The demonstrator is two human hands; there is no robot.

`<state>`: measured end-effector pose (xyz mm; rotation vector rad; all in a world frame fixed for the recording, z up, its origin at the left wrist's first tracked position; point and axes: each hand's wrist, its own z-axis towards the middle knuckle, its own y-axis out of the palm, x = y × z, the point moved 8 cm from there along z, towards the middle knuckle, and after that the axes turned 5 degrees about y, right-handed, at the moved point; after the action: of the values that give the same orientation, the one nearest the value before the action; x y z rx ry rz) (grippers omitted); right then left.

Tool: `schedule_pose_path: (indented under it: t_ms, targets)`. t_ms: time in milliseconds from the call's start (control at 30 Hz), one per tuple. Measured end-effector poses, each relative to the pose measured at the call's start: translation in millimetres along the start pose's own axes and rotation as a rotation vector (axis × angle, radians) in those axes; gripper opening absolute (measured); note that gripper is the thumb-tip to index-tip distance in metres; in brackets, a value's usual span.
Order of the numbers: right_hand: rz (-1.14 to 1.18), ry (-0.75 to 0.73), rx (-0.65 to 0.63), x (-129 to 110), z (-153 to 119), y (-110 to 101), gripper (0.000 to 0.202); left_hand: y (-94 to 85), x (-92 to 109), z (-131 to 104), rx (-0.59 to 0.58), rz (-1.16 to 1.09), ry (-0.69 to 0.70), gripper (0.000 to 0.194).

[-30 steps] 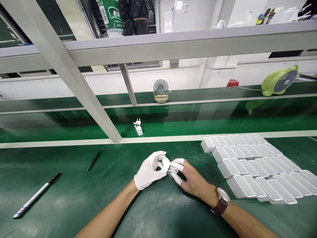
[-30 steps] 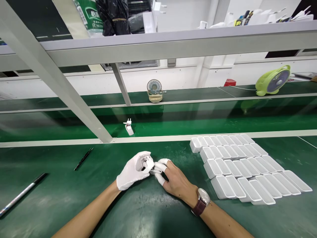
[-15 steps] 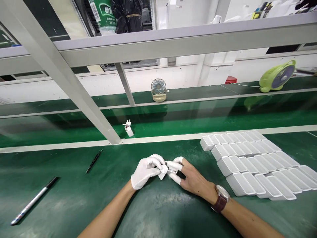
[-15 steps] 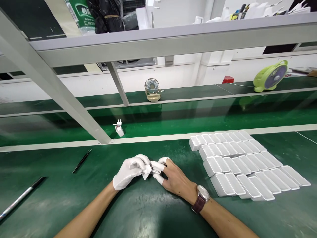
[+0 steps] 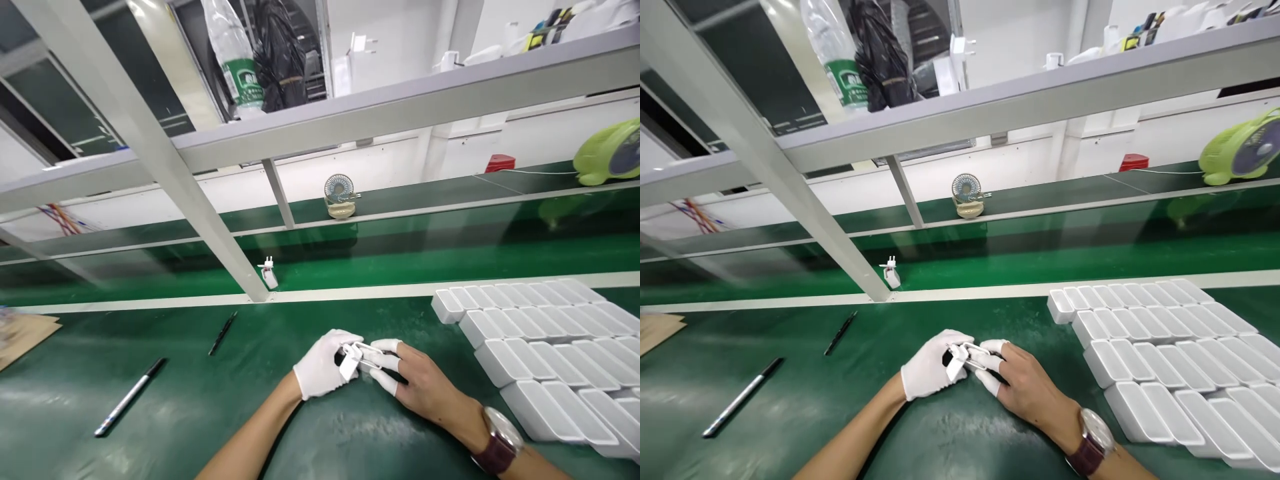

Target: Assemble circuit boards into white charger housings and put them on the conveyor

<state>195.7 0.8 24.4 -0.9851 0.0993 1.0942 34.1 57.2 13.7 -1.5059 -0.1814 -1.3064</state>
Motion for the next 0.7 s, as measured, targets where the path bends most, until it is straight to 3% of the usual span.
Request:
schedule_pose_path:
  t_ms: [100,200,267,367,500,600,700]
  targets:
    - [-0.053,-0.033,-0.004,-1,-2,4,0.042,2.0,-2,-2,0.037,0.006,-0.009,0.065]
    - [-0.153,-0.083,0.056,-9,-1,-3,0.045,2.6,1,-1,0.057,-0.021,-0.009,0.06]
    - [-0.201,-0.142,0.104,-23,1,-12,0.048,4.1,5,0,0.048,-0.037,-0.014,0.049]
    - [-0.206,-0.284,0.064,-53,2,-14,0.042,5.4,5,-1,0.074,-0.069,-0.076,0.034]
    - [-0.125,-0.414,-0.022,-79,-8,4,0.025,4.6,-9,-5,0.158,-0.18,-0.244,0.039]
    - [-0.162,-0.482,-0.045,-82,-18,25,0.024,-13.8,-21,2,0.25,-0.149,-0.285,0.049]
    - [-0.222,-0.53,-0.071,-78,-25,38,0.024,-54.7,-35,23,0.399,-0.033,-0.283,0.04]
